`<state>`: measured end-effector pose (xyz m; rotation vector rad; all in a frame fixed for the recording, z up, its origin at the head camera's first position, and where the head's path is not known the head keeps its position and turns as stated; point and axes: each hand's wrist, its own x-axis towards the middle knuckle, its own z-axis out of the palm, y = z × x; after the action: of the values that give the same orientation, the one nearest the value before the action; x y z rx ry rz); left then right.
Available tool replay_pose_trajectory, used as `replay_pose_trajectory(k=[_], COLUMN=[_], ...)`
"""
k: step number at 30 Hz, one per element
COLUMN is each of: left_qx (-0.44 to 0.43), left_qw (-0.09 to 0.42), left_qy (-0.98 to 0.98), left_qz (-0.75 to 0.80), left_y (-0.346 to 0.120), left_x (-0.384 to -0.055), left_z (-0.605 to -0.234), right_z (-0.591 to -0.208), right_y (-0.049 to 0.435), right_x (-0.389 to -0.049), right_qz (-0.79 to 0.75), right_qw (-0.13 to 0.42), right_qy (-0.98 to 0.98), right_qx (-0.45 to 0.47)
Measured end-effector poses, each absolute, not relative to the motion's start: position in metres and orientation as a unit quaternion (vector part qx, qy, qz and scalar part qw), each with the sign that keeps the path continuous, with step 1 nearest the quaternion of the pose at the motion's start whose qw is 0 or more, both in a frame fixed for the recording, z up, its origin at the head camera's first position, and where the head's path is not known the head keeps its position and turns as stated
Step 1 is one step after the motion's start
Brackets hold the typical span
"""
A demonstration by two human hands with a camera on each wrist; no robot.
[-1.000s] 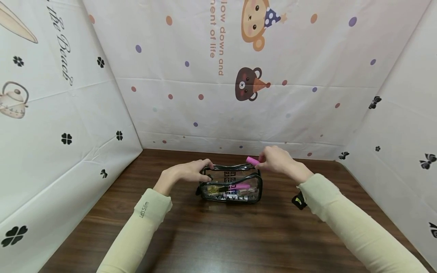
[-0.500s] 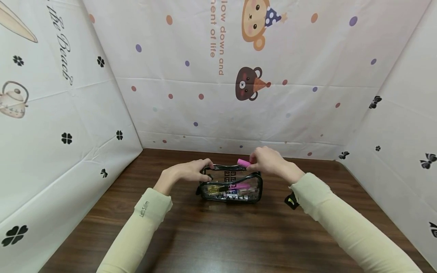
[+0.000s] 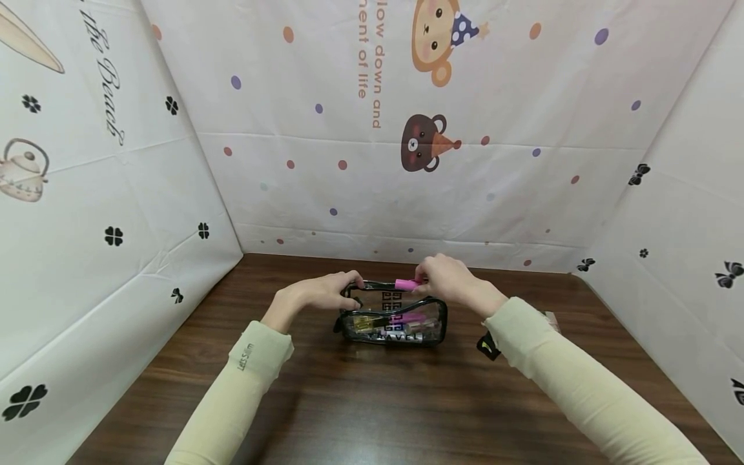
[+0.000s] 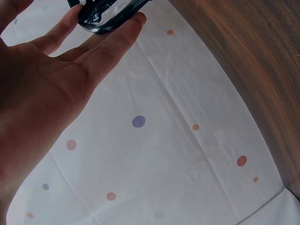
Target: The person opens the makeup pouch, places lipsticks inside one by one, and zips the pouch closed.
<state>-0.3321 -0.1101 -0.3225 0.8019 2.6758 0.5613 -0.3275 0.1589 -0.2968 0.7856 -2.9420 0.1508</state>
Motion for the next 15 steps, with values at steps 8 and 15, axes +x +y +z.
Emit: replay_pose_trajectory(k=[8, 15], left_qx=[0.282, 0.281], left_qw=[0.146, 0.146], left_qy=[0.927, 0.927], left_qz=[0.199, 0.202], left_y=[-0.11, -0.111], left_x=[-0.332, -0.333], left_z=[-0.323, -0.324], right_z=[-0.298, -0.302], right_y=[0.159, 0.173], right_x=[-0.327, -0.33], right_qz=[0.054, 0.071], right_qw=[0.045, 0.062], right_qy=[-0.962, -0.964], right_qx=[0.263, 0.247])
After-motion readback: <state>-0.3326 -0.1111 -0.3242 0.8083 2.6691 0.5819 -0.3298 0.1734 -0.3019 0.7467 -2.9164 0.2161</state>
